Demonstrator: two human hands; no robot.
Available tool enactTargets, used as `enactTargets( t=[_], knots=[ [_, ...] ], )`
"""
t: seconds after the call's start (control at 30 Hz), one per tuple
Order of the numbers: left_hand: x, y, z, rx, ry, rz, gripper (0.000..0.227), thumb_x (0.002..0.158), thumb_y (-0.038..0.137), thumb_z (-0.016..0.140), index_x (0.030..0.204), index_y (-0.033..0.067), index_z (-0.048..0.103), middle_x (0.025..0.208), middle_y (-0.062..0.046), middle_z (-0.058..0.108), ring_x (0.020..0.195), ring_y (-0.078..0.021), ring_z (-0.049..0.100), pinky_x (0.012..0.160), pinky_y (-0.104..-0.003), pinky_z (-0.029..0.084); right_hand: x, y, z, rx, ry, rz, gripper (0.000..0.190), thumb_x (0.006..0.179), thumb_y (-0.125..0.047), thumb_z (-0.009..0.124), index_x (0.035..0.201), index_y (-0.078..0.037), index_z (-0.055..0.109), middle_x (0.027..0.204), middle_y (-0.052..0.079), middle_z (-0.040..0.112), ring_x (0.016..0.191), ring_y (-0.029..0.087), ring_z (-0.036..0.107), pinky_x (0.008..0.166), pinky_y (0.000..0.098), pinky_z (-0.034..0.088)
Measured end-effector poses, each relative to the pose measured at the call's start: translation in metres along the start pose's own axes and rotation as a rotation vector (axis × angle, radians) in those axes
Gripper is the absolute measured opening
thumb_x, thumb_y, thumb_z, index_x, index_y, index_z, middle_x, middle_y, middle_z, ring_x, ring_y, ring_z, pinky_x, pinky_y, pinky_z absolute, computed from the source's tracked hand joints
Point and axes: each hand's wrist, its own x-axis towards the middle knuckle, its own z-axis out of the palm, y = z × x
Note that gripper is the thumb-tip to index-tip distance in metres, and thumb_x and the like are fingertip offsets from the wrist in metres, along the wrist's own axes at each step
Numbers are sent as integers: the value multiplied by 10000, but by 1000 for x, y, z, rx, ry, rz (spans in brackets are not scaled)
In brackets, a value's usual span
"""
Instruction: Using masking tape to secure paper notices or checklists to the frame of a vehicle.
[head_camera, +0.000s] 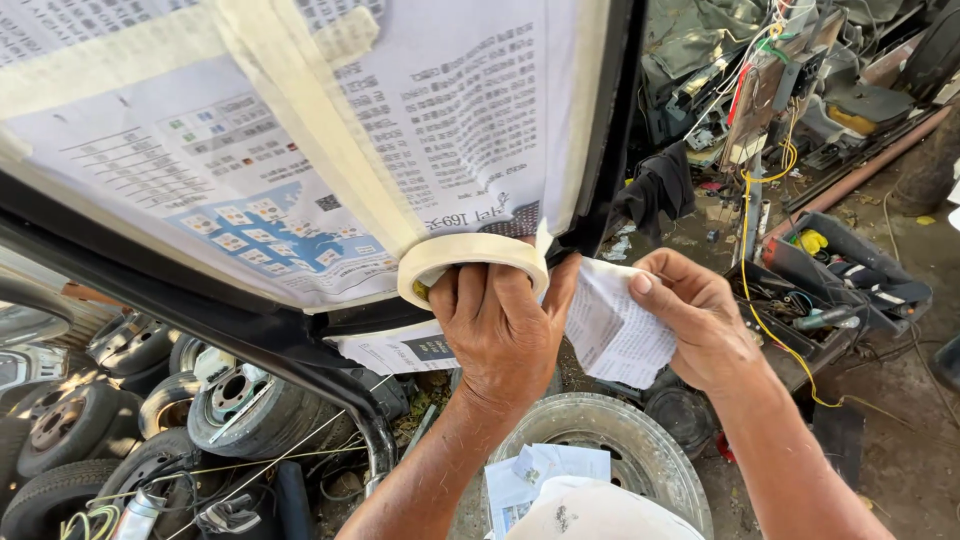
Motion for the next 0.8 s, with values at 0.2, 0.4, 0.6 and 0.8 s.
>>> enactTargets(
  t=[0.2,0.4,0.6,0.8],
  knots=[
    [-2,1,2,18,0,18,610,884,295,943,1156,-21,498,978,-139,642,909,-331,631,857,-501,441,-1,26,12,124,-26,112,178,952,-207,711,989,-46,644,836,25,701,694,75,674,607,294,589],
    [1,4,1,59,-9,-8,633,852,314,948,1148,-20,499,978,-151,626,924,-352,617,849,-506,434,-5,54,1,-41,73,-96,178,1027,-191,724,1049,-21,676,822,24,665,622,19,498,517,192,376],
    [-6,3,2,72,-64,-31,663,839,314,962,1160,-35,499,981,-154,613,891,-358,594,847,-513,432,-23,27,12,347,-37,-140,417,909,-300,794,1184,-49,606,1016,84,743,880,166,743,757,329,619],
    [-6,3,0,29,-65,-35,664,833,313,961,1152,-22,485,958,-156,605,877,-346,590,824,-502,421,-44,60,8,285,-49,-152,723,769,-220,875,1382,-31,540,1292,51,700,1230,196,651,1089,396,509]
  ],
)
